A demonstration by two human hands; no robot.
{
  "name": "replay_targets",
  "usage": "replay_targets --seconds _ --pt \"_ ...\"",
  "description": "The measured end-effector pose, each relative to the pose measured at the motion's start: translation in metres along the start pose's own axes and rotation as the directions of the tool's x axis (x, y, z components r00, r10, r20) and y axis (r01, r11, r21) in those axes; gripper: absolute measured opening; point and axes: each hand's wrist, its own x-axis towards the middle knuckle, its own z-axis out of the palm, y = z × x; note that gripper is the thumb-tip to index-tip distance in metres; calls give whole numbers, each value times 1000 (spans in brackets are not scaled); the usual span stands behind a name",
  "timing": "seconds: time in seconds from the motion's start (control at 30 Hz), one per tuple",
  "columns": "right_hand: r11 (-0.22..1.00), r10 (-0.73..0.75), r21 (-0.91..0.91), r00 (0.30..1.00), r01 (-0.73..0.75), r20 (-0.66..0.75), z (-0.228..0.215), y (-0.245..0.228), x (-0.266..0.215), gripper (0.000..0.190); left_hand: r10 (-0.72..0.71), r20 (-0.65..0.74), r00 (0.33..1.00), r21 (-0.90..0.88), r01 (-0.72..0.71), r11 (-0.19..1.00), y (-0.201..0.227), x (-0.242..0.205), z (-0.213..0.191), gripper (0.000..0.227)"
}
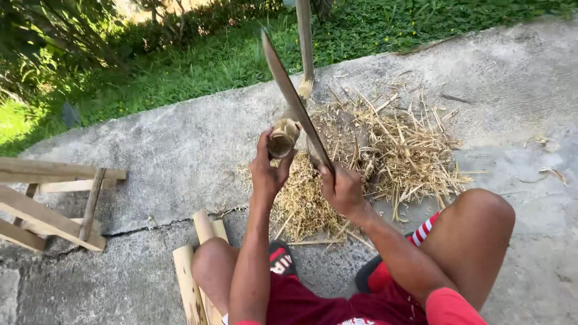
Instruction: Cutting and processing a bamboo pole using a machete to remove internal nodes.
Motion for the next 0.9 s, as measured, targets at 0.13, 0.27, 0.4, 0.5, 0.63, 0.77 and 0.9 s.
replay_targets --seconds 0.13,0.27,0.4,0.5,0.63,0.77,0.9 --pt "974 -219 35 968 225 -124 11 35 -9 40 18 -9 1000 30 -17 999 -13 -6 5 79" --pt "979 43 -202 995 -24 93 16 44 -5 38 47 -3 999 52 -47 998 -27 -6 9 77" --pt "953 250 -219 950 -208 187 3 21 -9 40 136 1 991 87 -136 987 -19 -20 -2 70" --pt "947 308 -143 938 -286 159 -8 -6 16 41 70 -54 996 39 -68 997 -3 4 -1 76" --pt "987 124 -113 990 -116 69 8 10 -8 36 -48 5 999 23 48 999 -5 -2 -1 79" --pt "960 76 -277 993 -48 91 20 46 -5 33 -44 7 999 0 44 999 -13 -8 4 77" --pt "827 504 -399 837 -397 211 18 61 -6 31 -127 10 992 103 126 987 -41 -2 10 80"
